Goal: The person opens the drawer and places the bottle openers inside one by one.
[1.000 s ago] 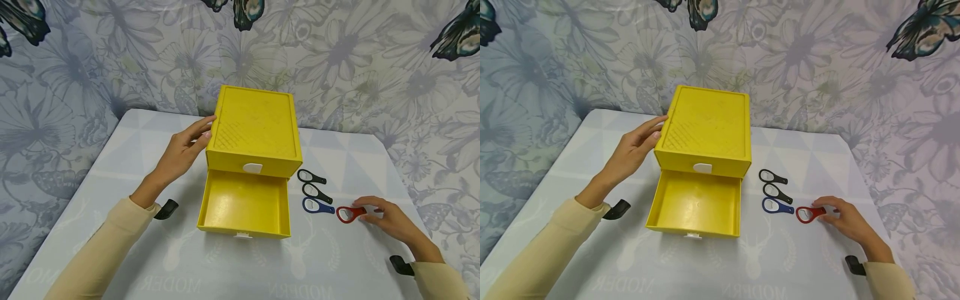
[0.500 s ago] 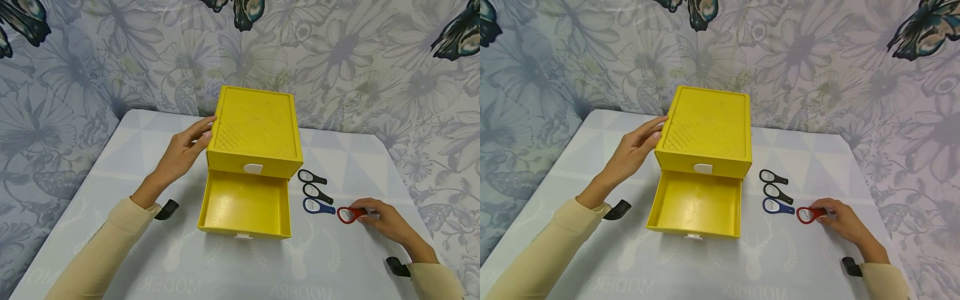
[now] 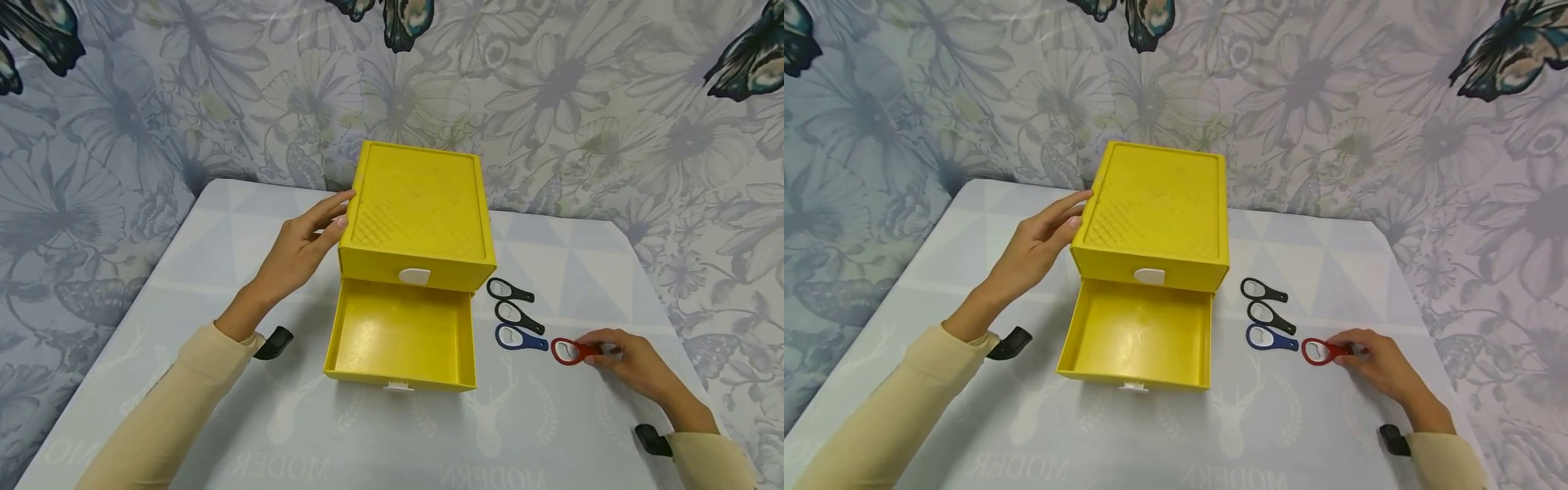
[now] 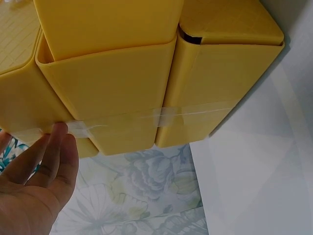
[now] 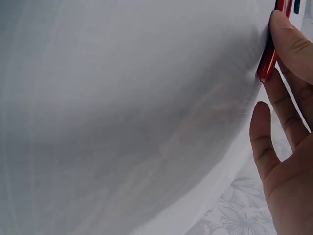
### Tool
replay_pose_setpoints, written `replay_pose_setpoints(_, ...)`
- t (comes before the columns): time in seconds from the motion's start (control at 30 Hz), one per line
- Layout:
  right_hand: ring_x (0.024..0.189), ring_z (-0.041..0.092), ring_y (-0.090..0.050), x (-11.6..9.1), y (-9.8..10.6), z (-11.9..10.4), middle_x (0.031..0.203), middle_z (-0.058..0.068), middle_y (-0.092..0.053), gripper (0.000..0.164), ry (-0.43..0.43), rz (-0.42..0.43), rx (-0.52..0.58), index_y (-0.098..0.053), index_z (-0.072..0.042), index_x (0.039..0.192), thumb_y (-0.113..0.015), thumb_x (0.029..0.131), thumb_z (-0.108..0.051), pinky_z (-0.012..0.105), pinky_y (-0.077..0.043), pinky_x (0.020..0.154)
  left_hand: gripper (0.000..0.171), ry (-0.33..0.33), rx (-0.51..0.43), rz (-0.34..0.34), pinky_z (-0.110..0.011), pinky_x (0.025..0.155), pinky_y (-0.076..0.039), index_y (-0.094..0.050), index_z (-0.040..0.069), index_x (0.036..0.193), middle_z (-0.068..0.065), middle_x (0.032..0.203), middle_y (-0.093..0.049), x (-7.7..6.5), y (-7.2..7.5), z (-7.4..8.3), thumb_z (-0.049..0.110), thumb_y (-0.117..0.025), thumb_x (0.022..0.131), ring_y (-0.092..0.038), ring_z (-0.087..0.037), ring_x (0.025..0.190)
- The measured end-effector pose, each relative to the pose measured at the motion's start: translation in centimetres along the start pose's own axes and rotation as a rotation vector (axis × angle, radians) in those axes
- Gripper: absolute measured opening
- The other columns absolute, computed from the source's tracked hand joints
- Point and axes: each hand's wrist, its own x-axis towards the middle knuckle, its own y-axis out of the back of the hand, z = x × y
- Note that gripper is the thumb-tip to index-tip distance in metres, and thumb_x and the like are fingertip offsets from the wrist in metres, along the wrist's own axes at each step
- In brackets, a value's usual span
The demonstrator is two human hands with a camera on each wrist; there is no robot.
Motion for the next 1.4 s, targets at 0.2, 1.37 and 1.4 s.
replay_pose_setpoints(0.2, 0.085, -0.005, -0.055, -0.1, -0.1, 0.5, 0.1, 0.002, -0.073, 0.037, 0.031, -0.004, -0.012, -0.076, -0.019, 0.106, -0.086, 0.074, -0.003, 0.017, -0.046, 0.068, 0.046, 0.003, 0.004, -0.001, -0.045, 0.094, -0.051, -0.041, 0.041, 0.151, 0.0, 0.15, -0.052, 0.0, 0.0, -0.1, 0.039, -0.048, 0.106, -0.06, -0.022, 0.126)
replay_pose_setpoints(1.37, 0.084, -0.006, -0.055, 1.6, 3.7, -8.7, 0.106, -0.013, -0.067, 0.057, 0.243, 0.197, 0.042, -0.072, -0.015, 0.113, -0.085, 0.066, 0.013, 0.009, -0.044, 0.071, 0.046, 0.015, -0.006, -0.01, -0.049, 0.098, -0.051, -0.04, 0.041, 0.152, -0.002, 0.151, -0.051, 0.0, 0.1, 0.1, 0.039, -0.048, 0.106, -0.059, -0.024, 0.127)
replay_pose_setpoints(1.4, 0.084, -0.006, -0.055, 1.6, 3.7, -9.2, 0.106, -0.013, -0.067, 0.058, 0.251, 0.197, 0.043, -0.072, -0.016, 0.114, -0.085, 0.065, 0.013, 0.009, -0.044, 0.071, 0.046, 0.016, -0.007, -0.009, -0.049, 0.097, -0.051, -0.04, 0.041, 0.152, -0.002, 0.151, -0.051, 0.0, 0.1, 0.1, 0.039, -0.048, 0.106, -0.06, -0.025, 0.126)
